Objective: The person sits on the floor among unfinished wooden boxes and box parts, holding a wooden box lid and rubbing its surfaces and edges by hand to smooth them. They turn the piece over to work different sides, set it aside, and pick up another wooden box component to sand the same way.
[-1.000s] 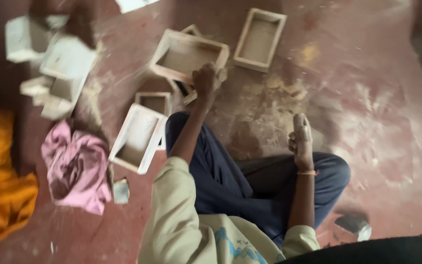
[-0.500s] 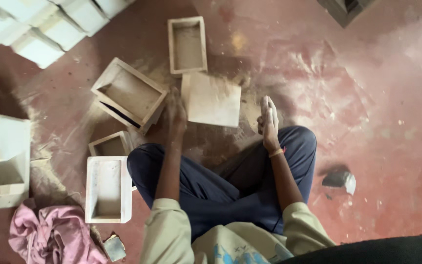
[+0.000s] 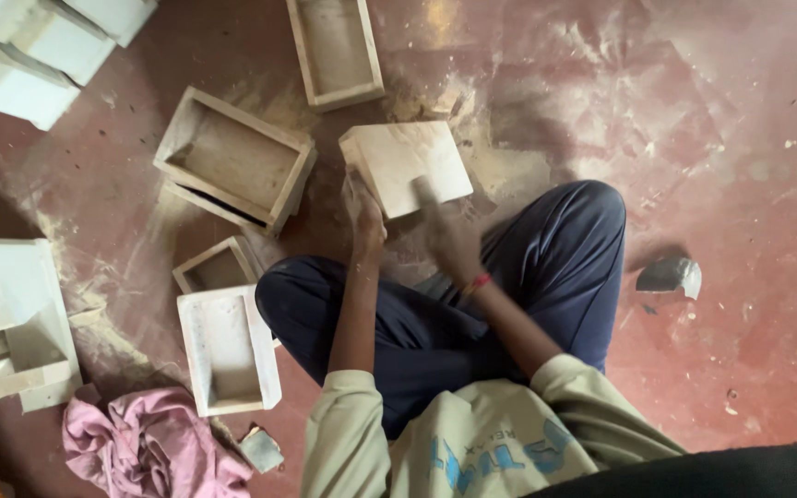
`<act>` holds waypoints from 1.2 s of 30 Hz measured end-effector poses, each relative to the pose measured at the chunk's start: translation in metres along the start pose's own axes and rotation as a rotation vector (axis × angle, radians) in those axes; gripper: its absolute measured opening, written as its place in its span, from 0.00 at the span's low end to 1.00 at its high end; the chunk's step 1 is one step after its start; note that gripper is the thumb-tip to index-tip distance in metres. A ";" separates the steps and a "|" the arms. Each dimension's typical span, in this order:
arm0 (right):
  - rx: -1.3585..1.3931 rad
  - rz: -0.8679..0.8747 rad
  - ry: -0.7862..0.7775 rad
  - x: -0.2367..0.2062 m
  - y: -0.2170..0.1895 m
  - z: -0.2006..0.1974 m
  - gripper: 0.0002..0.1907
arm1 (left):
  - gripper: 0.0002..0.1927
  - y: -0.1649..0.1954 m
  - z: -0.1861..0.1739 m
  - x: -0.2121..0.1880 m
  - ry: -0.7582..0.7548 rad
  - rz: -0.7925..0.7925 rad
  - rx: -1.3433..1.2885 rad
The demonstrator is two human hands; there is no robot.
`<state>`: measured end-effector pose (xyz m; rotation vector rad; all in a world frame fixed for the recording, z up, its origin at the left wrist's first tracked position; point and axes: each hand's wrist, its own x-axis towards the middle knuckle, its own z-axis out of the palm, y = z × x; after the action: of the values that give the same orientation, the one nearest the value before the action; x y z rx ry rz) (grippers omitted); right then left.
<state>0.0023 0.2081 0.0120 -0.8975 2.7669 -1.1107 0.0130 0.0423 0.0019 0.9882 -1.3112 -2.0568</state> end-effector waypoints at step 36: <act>0.029 0.089 -0.115 -0.017 0.005 -0.007 0.28 | 0.35 -0.043 -0.011 -0.031 -0.005 -0.023 0.245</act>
<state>0.0124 0.2236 0.0110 -0.7994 2.6633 -1.0474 0.0390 0.0771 -0.0311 1.1070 -1.5889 -1.9486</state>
